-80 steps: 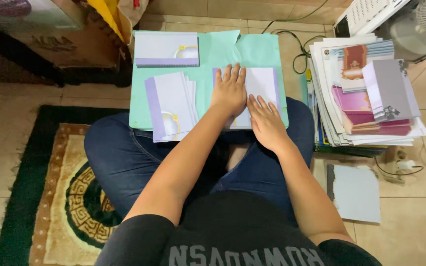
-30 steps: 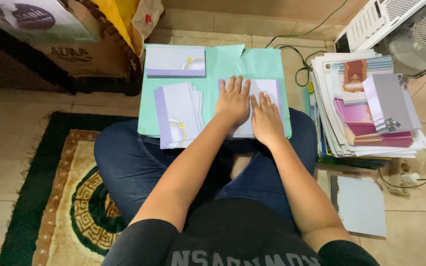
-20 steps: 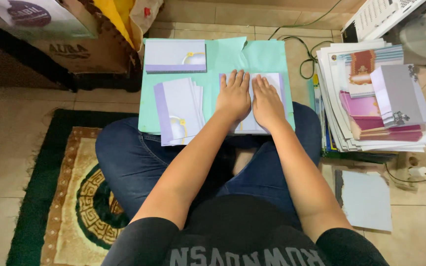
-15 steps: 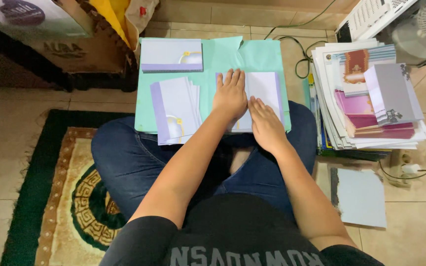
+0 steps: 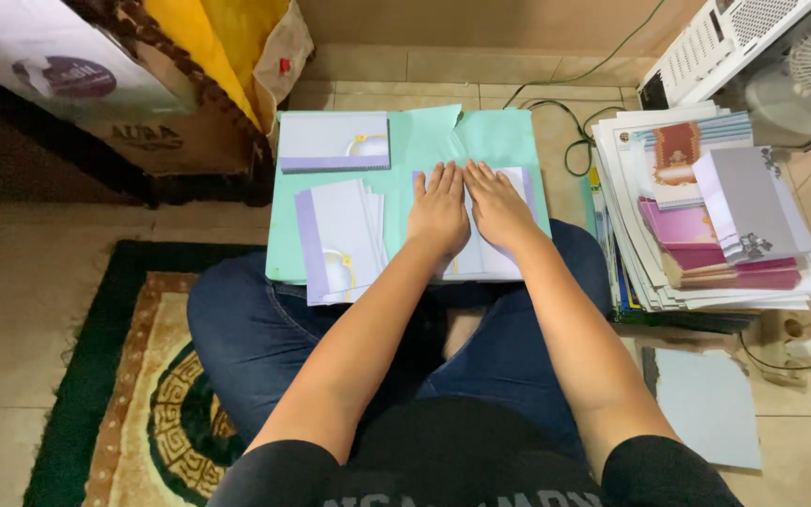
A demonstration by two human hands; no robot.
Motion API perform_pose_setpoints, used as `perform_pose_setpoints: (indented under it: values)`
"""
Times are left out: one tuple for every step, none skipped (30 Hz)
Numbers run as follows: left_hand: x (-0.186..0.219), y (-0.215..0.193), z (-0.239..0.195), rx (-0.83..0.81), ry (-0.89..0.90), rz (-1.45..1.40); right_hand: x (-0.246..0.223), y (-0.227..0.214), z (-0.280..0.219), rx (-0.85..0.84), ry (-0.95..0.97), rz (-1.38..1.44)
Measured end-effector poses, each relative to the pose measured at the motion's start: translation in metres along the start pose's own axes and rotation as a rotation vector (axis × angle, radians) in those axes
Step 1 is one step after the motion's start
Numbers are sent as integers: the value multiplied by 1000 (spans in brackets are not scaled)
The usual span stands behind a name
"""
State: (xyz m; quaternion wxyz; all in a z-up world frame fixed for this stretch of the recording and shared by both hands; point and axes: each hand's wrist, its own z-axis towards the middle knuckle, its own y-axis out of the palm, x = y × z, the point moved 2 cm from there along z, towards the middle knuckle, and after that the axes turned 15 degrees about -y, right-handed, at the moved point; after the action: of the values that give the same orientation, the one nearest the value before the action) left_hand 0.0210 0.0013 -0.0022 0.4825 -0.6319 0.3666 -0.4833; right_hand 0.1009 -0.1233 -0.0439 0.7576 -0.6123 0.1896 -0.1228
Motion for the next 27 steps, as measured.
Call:
perform_pose_setpoints:
  values:
    - [-2, 0, 2, 3, 9, 8, -8, -3, -6, 10, 7, -1]
    - [-2, 2, 3, 20, 4, -19, -17, -5, -15, 11, -3, -23]
    - [-3, 3, 4, 37, -1, -46, -26, -8, -24, 11, -12, -46]
    - [-2, 3, 6, 34, 6, -49, -32, -7, -36, 9, -4, -48]
    - [-2, 3, 8, 42, 2, -42, -39, -6, -48, 32, -23, -37]
    - [-2, 6, 6, 44, -7, -38, -49, -4, -63, 47, -43, -21]
    - [-2, 7, 0, 34, -5, -43, -61, -3, -75, 38, -37, -19]
    - [-2, 5, 0, 41, -5, -45, -69, -5, -82, 67, -35, -35]
    - [-2, 2, 0, 48, -5, -47, -77, -8, -90, 96, -33, -51]
    - [-2, 1, -2, 45, -4, -49, -77, -8, -90, 93, -31, -52]
    - [-2, 1, -3, 38, -9, -45, -77, -8, -90, 89, -26, -23]
    - [-2, -1, -2, 36, -14, -38, -75, -8, -87, 89, -22, 3]
    - [0, 1, -4, 38, -11, -38, -70, -9, -84, 91, -21, 0]
    - [-1, 2, -3, 44, -10, -33, -65, -9, -78, 44, -12, 2]
    - [-2, 3, -2, 50, -10, -27, -60, -10, -72, -3, -2, 3]
    - [-3, 4, 0, 55, -14, -25, -50, -7, -60, 1, -8, 3]
    - [-4, 5, 2, 55, -13, -33, -39, -4, -48, -12, 6, 5]
    - [-3, 8, 2, 49, -11, -44, -29, 0, -40, -29, 24, 9]
    - [-4, 7, 3, 48, -14, -43, -21, 1, -28, -30, 23, 11]
    - [-4, 6, 3, 51, -9, -49, -13, 3, -18, -15, 31, -7]
    - [-4, 6, 2, 54, -4, -54, -5, 5, -8, 1, 40, -24]
    - [-5, 8, 1, 42, 0, -54, -4, 7, -4, -6, 49, -18]
    - [-6, 10, 0, 43, -2, -46, -3, 9, 0, 17, 44, -35]
    - [-6, 8, 3, 55, -2, -39, 2, 7, 7, 47, 37, -60]
    - [-5, 10, 7, 53, 6, -39, -5, 2, 5, 47, 45, -62]
    - [-6, 14, 8, 54, 2, -44, -13, -3, 1, 73, 69, -58]
    - [-7, 17, 8, 56, -2, -49, -21, -7, -3, 98, 93, -55]
